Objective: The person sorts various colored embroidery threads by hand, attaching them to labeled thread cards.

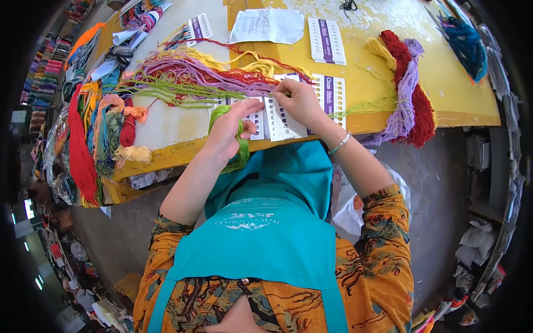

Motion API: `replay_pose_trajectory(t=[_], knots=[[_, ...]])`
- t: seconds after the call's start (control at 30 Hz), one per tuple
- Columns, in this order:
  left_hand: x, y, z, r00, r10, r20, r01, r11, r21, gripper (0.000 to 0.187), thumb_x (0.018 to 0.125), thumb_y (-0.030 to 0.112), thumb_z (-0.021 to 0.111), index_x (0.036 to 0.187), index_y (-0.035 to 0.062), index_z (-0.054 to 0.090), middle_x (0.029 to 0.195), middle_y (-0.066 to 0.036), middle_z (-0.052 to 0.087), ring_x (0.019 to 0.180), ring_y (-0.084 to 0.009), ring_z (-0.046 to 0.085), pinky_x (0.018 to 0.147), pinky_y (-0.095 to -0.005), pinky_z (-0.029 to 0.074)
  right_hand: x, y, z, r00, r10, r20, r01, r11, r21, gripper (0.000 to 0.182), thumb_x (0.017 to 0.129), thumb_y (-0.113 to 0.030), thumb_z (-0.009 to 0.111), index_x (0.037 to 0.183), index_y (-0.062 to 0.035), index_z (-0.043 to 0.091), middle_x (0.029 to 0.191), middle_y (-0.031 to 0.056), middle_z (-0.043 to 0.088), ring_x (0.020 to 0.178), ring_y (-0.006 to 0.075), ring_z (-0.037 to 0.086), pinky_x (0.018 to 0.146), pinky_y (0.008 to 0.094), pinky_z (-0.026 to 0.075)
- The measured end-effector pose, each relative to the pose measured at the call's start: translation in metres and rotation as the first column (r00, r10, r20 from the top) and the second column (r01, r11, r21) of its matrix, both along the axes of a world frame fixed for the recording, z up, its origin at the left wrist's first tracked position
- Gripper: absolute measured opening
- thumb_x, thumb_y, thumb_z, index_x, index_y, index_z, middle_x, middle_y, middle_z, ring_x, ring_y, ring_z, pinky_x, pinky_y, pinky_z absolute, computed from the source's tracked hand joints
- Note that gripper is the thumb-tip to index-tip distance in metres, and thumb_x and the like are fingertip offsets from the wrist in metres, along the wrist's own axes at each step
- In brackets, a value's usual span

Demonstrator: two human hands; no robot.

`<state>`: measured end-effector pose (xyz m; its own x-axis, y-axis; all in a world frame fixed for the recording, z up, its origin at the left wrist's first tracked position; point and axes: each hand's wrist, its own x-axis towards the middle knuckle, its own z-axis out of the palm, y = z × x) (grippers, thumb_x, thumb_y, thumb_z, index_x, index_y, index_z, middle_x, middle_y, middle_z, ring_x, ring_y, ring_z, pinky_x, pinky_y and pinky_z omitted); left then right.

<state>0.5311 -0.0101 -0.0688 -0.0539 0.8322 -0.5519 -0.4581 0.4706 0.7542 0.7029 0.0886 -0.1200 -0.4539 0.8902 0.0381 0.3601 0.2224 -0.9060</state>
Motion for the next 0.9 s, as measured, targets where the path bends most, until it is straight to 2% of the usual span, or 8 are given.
replay_pose_trajectory(t=[0.1,0.17,0.2,0.43,0.67,0.77,0.83,0.9], knots=[[0.005,0.001,0.002,0.997,-0.034,0.067,0.036,0.999,-0.041,0.036,0.097,0.026,0.051,0.122,0.0005,0.053,0.125,-0.014,0.058,0.066,-0.0103,0.053,0.051,-0.0213,0.033,0.000,0.000,-0.005,1.000,0.012,0.006,-0.013,1.000,0.026,0.013,0.082,-0.012,0.066,0.087,0.0001,0.067,0.071,0.0096,0.066,0.063,0.0145,0.061,0.059,0.0294,0.048],[0.011,0.001,0.001,0.987,-0.038,0.154,0.052,0.995,-0.085,0.035,0.097,0.026,0.052,0.122,0.0017,0.053,0.122,-0.012,0.059,0.072,-0.0128,0.058,0.052,-0.0211,0.033,0.001,0.001,-0.005,1.000,0.020,0.011,-0.020,1.000,0.023,0.013,0.081,-0.012,0.066,0.087,0.0002,0.067,0.072,0.0099,0.066,0.063,0.0146,0.061,0.059,0.0293,0.048],[0.017,-0.001,0.001,0.993,0.010,0.118,-0.005,0.999,-0.048,0.035,0.097,0.026,0.054,0.122,0.0029,0.052,0.118,-0.011,0.060,0.080,-0.0150,0.062,0.053,-0.0212,0.034,0.001,0.002,-0.005,1.000,0.020,0.005,-0.020,1.000,0.005,0.013,0.081,-0.012,0.066,0.087,0.0004,0.067,0.072,0.0100,0.067,0.063,0.0147,0.061,0.059,0.0292,0.049],[0.014,-0.002,0.015,0.991,0.028,0.133,-0.021,0.998,-0.056,0.032,0.096,0.024,0.055,0.120,0.0018,0.052,0.124,-0.012,0.057,0.088,-0.0179,0.064,0.056,-0.0227,0.036,0.002,0.000,-0.002,1.000,0.023,-0.013,-0.023,1.000,-0.009,0.014,0.080,-0.012,0.066,0.086,0.0010,0.067,0.073,0.0099,0.067,0.065,0.0148,0.062,0.061,0.0289,0.049],[0.007,0.004,0.005,0.988,0.040,0.150,-0.027,0.996,-0.083,0.032,0.095,0.021,0.056,0.120,0.0015,0.052,0.124,-0.014,0.057,0.087,-0.0177,0.063,0.056,-0.0230,0.037,0.003,0.003,-0.003,0.999,0.038,-0.011,-0.039,0.998,-0.044,0.014,0.080,-0.011,0.065,0.085,0.0014,0.067,0.073,0.0091,0.067,0.067,0.0139,0.062,0.062,0.0282,0.049],[0.015,0.003,0.011,0.988,0.053,0.142,-0.045,0.997,-0.065,0.030,0.094,0.021,0.057,0.118,0.0015,0.053,0.119,-0.013,0.060,0.085,-0.0169,0.062,0.055,-0.0229,0.037,0.004,0.003,-0.002,0.999,0.037,-0.033,-0.039,0.997,-0.063,0.014,0.080,-0.011,0.065,0.085,0.0015,0.067,0.074,0.0083,0.067,0.067,0.0131,0.062,0.063,0.0280,0.049],[0.011,0.006,0.006,0.986,0.108,0.126,-0.090,0.986,-0.141,0.027,0.094,0.019,0.056,0.115,0.0028,0.056,0.113,-0.010,0.062,0.077,-0.0137,0.059,0.053,-0.0223,0.036,0.004,0.003,-0.002,0.999,0.040,-0.036,-0.042,0.997,-0.063,0.013,0.081,-0.011,0.064,0.085,0.0013,0.067,0.075,0.0078,0.067,0.069,0.0126,0.062,0.064,0.0276,0.049],[0.005,0.011,-0.002,0.989,0.071,0.126,-0.052,0.987,-0.151,0.024,0.094,0.019,0.054,0.113,0.0042,0.055,0.107,-0.008,0.061,0.076,-0.0142,0.057,0.054,-0.0229,0.036,0.003,0.003,-0.002,0.999,0.041,-0.035,-0.043,0.997,-0.069,0.013,0.081,-0.011,0.064,0.085,0.0011,0.067,0.075,0.0078,0.067,0.069,0.0124,0.062,0.064,0.0274,0.049]])
